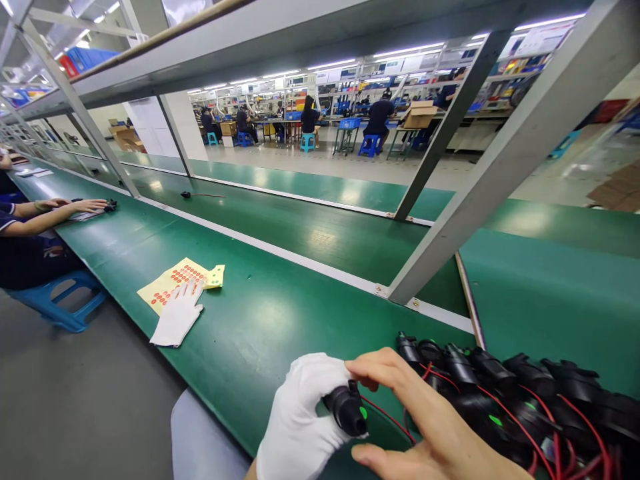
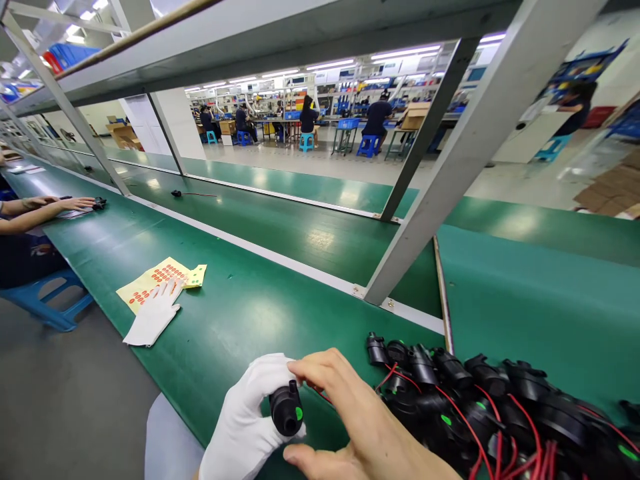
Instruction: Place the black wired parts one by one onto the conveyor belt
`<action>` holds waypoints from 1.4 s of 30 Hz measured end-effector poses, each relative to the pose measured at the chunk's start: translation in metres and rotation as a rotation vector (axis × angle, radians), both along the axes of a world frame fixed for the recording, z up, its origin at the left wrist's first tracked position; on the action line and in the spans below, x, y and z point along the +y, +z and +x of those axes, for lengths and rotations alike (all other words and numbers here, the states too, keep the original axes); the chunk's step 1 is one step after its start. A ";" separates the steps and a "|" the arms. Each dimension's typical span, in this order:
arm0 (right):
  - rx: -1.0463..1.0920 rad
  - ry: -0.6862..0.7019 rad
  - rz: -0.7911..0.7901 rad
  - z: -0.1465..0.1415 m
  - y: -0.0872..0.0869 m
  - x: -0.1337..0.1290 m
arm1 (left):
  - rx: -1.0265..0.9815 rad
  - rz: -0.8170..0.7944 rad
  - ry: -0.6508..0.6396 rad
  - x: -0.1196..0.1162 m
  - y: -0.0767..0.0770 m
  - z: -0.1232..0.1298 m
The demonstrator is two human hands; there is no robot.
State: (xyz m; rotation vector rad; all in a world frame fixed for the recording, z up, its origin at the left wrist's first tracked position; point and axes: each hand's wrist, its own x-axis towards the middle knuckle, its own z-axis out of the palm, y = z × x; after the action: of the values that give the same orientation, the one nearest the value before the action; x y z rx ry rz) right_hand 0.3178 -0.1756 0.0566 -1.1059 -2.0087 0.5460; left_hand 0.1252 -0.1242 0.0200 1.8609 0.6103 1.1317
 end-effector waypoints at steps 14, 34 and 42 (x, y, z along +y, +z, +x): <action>0.744 -0.024 -0.750 -0.002 -0.030 0.013 | 0.134 0.268 0.503 -0.017 0.002 0.007; 0.468 -0.013 -0.766 -0.039 0.004 0.034 | -0.532 -1.549 -0.464 -0.009 -0.023 0.020; -0.503 -0.523 0.200 0.021 0.074 0.139 | -0.561 -1.084 0.147 0.011 -0.043 -0.001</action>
State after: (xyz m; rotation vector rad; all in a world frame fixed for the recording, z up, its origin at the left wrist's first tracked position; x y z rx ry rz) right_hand 0.3383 -0.0369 0.1309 -1.6793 -1.9957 -0.2220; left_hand 0.1240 -0.1132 -0.0232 0.5573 0.8036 1.0254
